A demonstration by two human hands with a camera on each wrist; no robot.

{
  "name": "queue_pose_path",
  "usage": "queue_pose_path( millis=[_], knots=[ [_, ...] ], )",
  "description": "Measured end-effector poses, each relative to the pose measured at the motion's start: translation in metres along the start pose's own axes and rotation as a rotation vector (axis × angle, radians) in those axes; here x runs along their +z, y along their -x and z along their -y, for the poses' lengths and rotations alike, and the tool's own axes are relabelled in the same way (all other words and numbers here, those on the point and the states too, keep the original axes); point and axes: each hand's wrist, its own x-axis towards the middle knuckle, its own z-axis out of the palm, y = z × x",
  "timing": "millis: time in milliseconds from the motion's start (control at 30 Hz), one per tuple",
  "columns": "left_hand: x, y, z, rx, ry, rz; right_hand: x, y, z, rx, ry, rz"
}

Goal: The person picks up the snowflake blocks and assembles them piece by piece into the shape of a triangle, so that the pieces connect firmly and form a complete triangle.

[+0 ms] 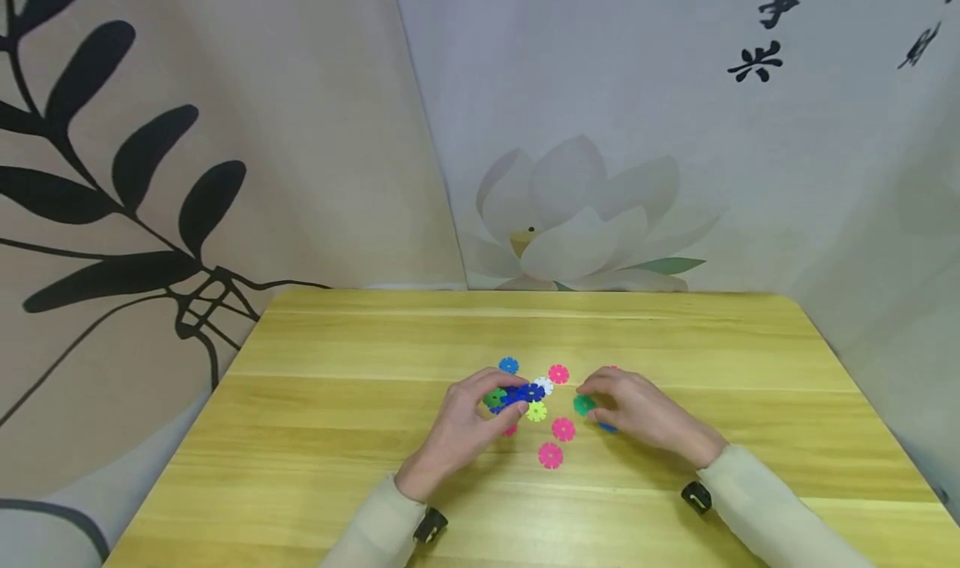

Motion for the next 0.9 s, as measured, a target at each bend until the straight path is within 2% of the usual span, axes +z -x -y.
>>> queue_pose_path(
  millis=[233,400,633,733,900],
  knots=[
    [-0.001,0.002,0.002,-0.017,0.002,0.007,0.006,-0.006,-0.004,-0.025,0.061,0.040],
    [-0.001,0.004,0.002,-0.027,0.006,0.010,0.008,-0.008,-0.002,-0.011,0.104,0.008],
    [0.000,0.004,0.003,-0.016,-0.001,0.004,0.008,-0.008,0.003,0.013,0.025,0.012],
    [0.001,0.004,0.002,-0.003,-0.004,-0.008,0.008,-0.007,0.009,-0.009,0.010,-0.026],
    [0.005,0.001,0.001,0.009,0.020,-0.010,0.003,-0.002,0.019,-0.038,-0.096,-0.109]
  ],
)
